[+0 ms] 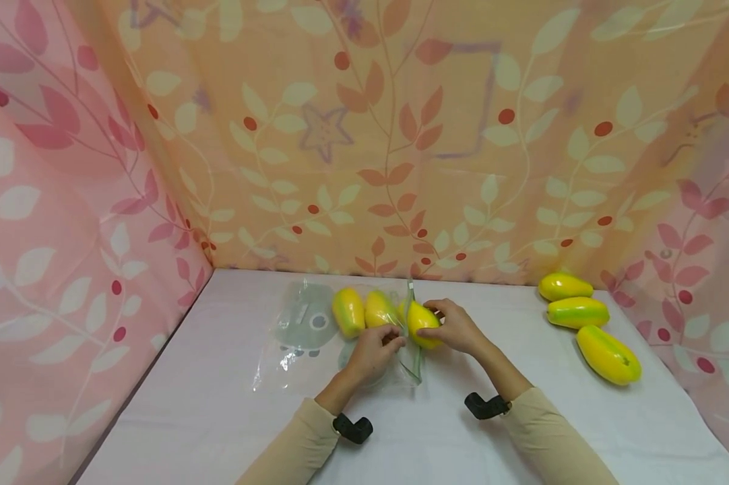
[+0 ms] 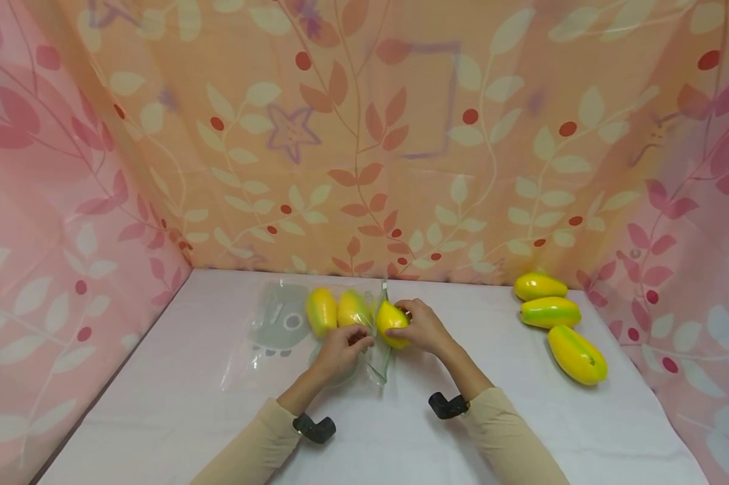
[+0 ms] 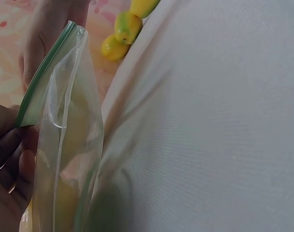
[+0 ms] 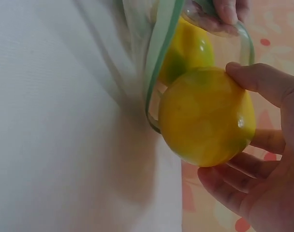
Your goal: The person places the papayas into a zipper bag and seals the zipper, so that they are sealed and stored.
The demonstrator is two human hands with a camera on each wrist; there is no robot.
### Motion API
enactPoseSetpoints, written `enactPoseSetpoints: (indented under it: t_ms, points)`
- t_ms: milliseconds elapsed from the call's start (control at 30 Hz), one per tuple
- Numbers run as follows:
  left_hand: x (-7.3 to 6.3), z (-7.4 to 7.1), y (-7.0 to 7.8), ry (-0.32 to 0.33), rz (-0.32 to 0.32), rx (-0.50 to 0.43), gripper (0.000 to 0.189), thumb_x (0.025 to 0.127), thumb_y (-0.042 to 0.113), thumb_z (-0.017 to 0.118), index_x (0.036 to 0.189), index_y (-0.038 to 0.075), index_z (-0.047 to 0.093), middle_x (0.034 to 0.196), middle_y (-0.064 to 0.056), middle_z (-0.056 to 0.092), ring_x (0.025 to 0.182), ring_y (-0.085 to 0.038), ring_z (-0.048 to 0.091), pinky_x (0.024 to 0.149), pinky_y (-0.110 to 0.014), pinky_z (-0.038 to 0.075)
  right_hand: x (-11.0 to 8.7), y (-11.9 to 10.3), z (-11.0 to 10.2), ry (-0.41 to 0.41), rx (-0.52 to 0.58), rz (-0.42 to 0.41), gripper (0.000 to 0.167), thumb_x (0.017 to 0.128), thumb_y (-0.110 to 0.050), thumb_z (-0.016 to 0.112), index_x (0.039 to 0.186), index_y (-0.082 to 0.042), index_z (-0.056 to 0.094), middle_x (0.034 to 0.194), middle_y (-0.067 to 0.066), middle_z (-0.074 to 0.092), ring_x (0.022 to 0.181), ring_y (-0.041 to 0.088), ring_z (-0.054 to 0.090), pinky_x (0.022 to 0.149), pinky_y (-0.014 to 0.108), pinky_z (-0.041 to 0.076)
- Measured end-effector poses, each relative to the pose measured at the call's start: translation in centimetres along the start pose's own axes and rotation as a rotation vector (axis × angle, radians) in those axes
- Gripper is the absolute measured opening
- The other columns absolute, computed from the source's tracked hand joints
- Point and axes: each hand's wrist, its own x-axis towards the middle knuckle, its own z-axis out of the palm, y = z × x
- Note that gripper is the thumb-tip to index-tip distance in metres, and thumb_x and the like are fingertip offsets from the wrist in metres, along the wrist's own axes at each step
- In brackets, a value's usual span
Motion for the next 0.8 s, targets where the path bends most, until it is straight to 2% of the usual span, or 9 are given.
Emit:
enactPoseSetpoints:
  t_ms: [267, 467, 633, 800]
  points:
    - [0.0, -0.1, 0.0, -0.037, 0.027, 0.026, 0.013, 0.094, 0.017, 0.063, 0.096, 0.007, 0.07, 0.084, -0.001, 0.066, 0.074, -0.007, 0.053, 0.069, -0.018, 0.047, 1.0, 0.2, 1.6, 0.057, 0.039, -0.007, 0.065, 0.077, -0.034, 0.08, 0.129, -0.002, 0.058, 0.119, 0.016, 0.06, 0.105, 0.031, 0.058, 0.087, 0.042, 0.055]
    - [-0.1, -0.1, 0.3, -0.057, 0.002, 0.019, 0.013, 0.094, 0.017, 0.063, 0.097, 0.006, 0.07, 0.084, -0.002, 0.066, 0.074, -0.006, 0.052, 0.069, -0.018, 0.046, 1.3, 0.7, 2.4, 0.062, 0.071, -0.009, 0.063, 0.079, -0.028, 0.079, 0.132, -0.003, 0.055, 0.121, 0.016, 0.059, 0.109, 0.032, 0.058, 0.09, 0.044, 0.054]
    - [0.0, 0.0, 0.0, -0.041, -0.002, 0.027, 0.013, 0.095, 0.017, 0.062, 0.098, 0.007, 0.07, 0.085, -0.001, 0.066, 0.076, -0.007, 0.053, 0.071, -0.019, 0.046, 1.0, 0.7, 2.2, -0.01, 0.11, -0.063, 0.069, 0.077, -0.022, 0.082, 0.136, -0.002, 0.051, 0.126, 0.018, 0.055, 0.111, 0.034, 0.057, 0.091, 0.045, 0.053]
    - [0.2, 0.0, -0.1, -0.038, 0.011, 0.013, 0.014, 0.095, 0.017, 0.063, 0.1, 0.005, 0.07, 0.085, -0.002, 0.066, 0.076, -0.006, 0.053, 0.07, -0.019, 0.047, 0.8, 1.0, 1.6, -0.107, 0.165, -0.078, 0.078, 0.074, -0.011, 0.082, 0.141, -0.002, 0.044, 0.13, 0.022, 0.051, 0.116, 0.036, 0.055, 0.094, 0.047, 0.052]
